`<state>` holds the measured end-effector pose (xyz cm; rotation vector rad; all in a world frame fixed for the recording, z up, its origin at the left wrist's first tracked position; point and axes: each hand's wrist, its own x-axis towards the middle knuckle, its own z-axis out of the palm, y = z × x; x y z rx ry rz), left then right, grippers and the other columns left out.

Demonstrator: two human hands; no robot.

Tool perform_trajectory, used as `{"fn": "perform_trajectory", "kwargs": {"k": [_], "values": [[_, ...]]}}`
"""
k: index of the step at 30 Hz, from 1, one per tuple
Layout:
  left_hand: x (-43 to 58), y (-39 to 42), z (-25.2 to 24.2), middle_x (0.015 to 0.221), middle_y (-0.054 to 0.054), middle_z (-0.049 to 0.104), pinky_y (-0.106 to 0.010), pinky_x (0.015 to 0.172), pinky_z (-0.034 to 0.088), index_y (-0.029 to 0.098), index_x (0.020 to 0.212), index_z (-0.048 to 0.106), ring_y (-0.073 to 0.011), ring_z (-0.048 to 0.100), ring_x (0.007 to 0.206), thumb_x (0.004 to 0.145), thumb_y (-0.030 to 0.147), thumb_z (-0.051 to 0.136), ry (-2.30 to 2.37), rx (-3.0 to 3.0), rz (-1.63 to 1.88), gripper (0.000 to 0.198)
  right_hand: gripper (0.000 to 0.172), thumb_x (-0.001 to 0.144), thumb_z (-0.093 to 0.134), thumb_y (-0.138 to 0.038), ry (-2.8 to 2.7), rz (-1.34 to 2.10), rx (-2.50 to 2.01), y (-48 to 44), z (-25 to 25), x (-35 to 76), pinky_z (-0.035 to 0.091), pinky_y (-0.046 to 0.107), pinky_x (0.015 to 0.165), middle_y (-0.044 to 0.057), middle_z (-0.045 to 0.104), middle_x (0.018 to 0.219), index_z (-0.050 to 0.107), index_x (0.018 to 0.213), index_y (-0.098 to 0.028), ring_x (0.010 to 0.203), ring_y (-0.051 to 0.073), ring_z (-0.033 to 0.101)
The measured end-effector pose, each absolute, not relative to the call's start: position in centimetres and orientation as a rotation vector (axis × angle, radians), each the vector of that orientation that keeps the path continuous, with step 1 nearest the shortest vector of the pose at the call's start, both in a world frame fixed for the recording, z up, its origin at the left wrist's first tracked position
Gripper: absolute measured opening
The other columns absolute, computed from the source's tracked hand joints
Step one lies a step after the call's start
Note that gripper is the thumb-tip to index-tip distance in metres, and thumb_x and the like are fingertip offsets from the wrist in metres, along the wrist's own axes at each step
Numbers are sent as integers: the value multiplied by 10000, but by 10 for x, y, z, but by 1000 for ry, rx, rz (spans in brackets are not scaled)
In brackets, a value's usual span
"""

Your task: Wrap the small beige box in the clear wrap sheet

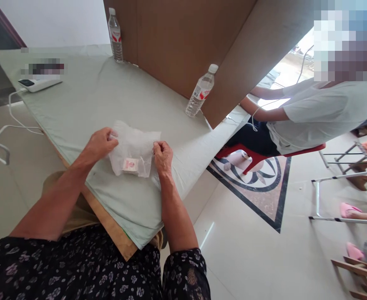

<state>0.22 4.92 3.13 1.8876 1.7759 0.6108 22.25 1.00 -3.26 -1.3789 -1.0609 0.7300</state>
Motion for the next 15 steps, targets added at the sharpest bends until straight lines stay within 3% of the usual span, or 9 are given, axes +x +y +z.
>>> {"fn": "perform_trajectory", "kwargs": {"k": [3, 5, 7, 10, 12, 15], "values": [[-16, 62, 24, 746, -2, 623, -312, 650, 486, 167, 1113, 656, -191, 602, 670, 765, 211, 551, 1718, 1680, 693, 366, 212, 817, 589, -430, -1048, 727, -1429, 20, -37, 226, 467, 288, 645, -57, 567, 628, 610, 879, -229, 596, 137, 526], [-21, 64, 19, 732, 7, 612, -319, 660, 487, 172, 1111, 655, -185, 587, 654, 763, 211, 567, 1755, 1670, 673, 361, 215, 818, 591, -394, -1061, 676, -1499, 23, -38, 229, 508, 309, 705, -30, 631, 706, 617, 949, -225, 655, 150, 570], [-23, 61, 17, 764, -5, 638, -343, 735, 511, 177, 1123, 660, -195, 605, 704, 776, 238, 610, 1828, 1729, 698, 355, 258, 826, 591, -376, -1055, 556, -1562, 20, -35, 232, 537, 339, 780, 48, 720, 929, 626, 1025, -215, 790, 170, 629], [-22, 45, 19, 890, -48, 705, -362, 829, 531, 171, 1196, 658, -205, 646, 806, 830, 287, 612, 1815, 1893, 900, 387, 339, 878, 586, -425, -1090, 442, -1550, 5, -24, 232, 561, 362, 825, 132, 708, 1236, 631, 1139, -212, 983, 206, 668], [-19, 32, 25, 1000, -75, 740, -345, 829, 538, 173, 1219, 665, -203, 666, 867, 871, 294, 564, 1640, 2068, 1032, 383, 367, 933, 572, -501, -1216, 501, -1473, -6, -14, 228, 575, 365, 844, 117, 725, 1227, 645, 1169, -229, 1016, 212, 683], [-13, 18, 34, 1094, -93, 770, -348, 846, 539, 184, 1251, 679, -226, 678, 958, 913, 385, 552, 1330, 2263, 906, 413, 450, 975, 543, -616, -1442, 650, -1373, -19, 2, 219, 578, 397, 930, 97, 762, 1204, 669, 1194, -243, 1069, 225, 703]]}}
